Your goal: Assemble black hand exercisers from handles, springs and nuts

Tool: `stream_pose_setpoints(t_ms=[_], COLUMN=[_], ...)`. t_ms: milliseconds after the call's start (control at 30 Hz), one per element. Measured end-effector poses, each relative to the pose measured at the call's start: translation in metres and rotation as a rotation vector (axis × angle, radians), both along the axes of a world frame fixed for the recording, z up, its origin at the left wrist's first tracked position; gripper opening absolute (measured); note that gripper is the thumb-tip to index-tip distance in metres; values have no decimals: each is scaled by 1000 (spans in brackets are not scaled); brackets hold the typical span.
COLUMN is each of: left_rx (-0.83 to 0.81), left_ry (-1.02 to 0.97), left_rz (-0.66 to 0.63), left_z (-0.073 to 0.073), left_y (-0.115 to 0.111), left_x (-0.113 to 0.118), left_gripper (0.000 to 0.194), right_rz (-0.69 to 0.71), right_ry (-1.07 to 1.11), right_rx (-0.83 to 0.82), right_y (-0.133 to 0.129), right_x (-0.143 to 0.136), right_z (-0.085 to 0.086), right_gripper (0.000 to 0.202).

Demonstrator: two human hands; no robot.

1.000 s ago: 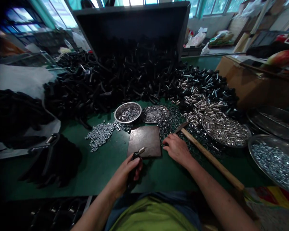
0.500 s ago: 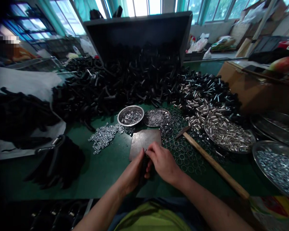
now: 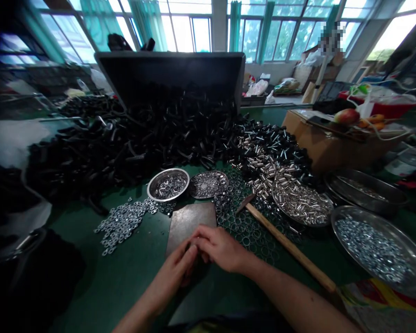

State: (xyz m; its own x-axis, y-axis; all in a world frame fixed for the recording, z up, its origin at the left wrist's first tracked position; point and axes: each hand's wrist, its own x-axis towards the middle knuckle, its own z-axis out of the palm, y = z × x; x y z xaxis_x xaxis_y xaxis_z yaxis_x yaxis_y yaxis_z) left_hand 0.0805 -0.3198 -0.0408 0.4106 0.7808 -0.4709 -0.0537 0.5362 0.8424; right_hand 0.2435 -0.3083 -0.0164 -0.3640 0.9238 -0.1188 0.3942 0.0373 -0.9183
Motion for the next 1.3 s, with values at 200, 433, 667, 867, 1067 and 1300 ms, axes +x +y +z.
stream_pose_setpoints(t_ms=[200,433,667,867,1067,1300], left_rx=[-202,-322,-482,-532,-538,-491], left_ry=[-40,-171,-361,-625,-726,-713], left_rz=[48,172,297,347,378,442], left_z=[-3,-11,-12,-8,-9,-12], left_y=[9,14,21,21,17,17], left_x=[-1,-6,-9,-14,-18,-19], left_gripper=[49,52,54,31,31,29], right_rz=[-317,-240,-32,29,8,-151], right_ry=[-1003,-1318,-1370,-1339,-1272,-975], right_rx=[345,264,265,250,246,470], right_y=[84,137,139,143,146,110], right_x=[92,137,144,154,154,112], right_z=[3,-19,-17,-19,-27,-3], right_gripper=[26,33,31,37,35,28])
